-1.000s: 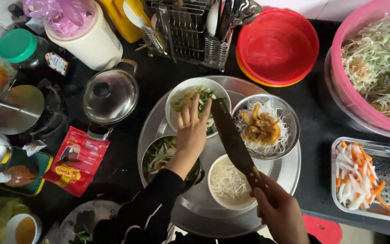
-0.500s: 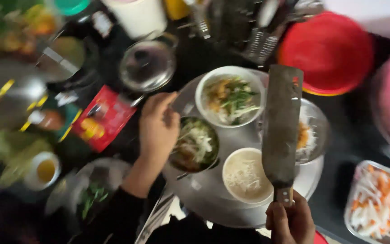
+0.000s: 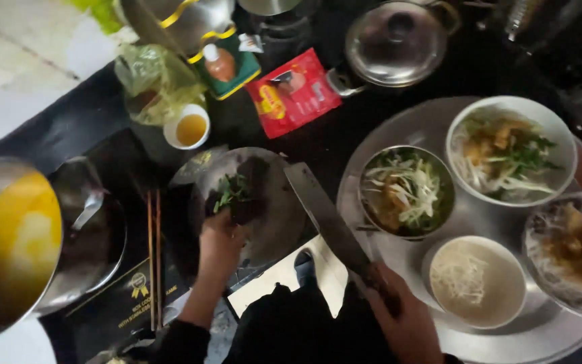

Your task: The person tears pieces of fried pork skin and distributes them into several bowls containing noodles and greens. They then chop green onions and add them to the bowls as a garnish.

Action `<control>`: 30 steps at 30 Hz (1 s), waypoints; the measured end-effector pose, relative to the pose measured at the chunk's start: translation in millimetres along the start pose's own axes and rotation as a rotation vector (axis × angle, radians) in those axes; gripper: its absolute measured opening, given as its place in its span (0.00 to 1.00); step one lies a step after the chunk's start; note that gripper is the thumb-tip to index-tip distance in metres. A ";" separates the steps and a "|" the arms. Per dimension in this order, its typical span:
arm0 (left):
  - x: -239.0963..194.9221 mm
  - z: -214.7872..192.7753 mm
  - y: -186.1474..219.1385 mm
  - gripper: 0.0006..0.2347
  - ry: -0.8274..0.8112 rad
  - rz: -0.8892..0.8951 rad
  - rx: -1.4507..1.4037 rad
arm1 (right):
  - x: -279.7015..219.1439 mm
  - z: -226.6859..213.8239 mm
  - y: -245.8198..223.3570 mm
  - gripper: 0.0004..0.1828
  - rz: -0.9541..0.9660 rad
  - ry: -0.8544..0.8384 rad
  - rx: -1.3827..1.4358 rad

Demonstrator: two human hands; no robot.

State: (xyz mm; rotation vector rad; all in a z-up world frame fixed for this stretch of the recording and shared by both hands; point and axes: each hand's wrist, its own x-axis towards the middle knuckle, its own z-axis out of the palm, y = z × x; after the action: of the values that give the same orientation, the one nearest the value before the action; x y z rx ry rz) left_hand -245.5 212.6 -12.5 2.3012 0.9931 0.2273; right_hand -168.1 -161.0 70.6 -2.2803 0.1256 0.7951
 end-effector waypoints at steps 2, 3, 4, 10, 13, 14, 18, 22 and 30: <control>-28.3 6.1 -0.5 0.19 -0.018 -0.022 -0.105 | 12.9 21.2 4.8 0.32 -0.176 -0.077 0.143; -37.1 19.5 -9.3 0.19 -0.005 -0.039 -0.111 | 21.5 29.0 4.5 0.32 -0.186 -0.090 0.129; -47.1 31.6 -18.9 0.19 -0.004 -0.120 -0.092 | 28.8 38.1 4.6 0.32 -0.184 -0.097 0.089; -53.3 35.3 -17.5 0.29 0.063 -0.302 -0.166 | 17.9 38.6 -101.9 0.34 -0.037 -0.336 0.078; -46.4 26.5 -16.2 0.30 0.069 -0.316 -0.171 | 18.3 50.4 -119.6 0.34 0.053 -0.356 0.108; -43.1 20.4 -10.5 0.29 0.043 -0.340 -0.162 | 20.9 56.1 -121.6 0.33 0.072 -0.318 0.131; -39.0 36.2 -28.2 0.31 0.037 -0.293 -0.159 | 47.7 77.4 -104.0 0.32 -0.079 -0.349 0.073; -23.0 43.0 -46.1 0.26 0.113 -0.186 -0.103 | 67.6 94.1 -98.6 0.34 -0.117 -0.414 0.103; 30.6 42.7 -67.2 0.27 0.189 -0.256 -0.097 | 71.6 101.2 -120.9 0.35 -0.128 -0.467 0.057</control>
State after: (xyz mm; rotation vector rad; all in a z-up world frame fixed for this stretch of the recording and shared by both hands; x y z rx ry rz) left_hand -248.1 249.7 -89.3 2.0680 1.3296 0.3825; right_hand -125.1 4.7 44.4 -1.9691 -0.2070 1.2113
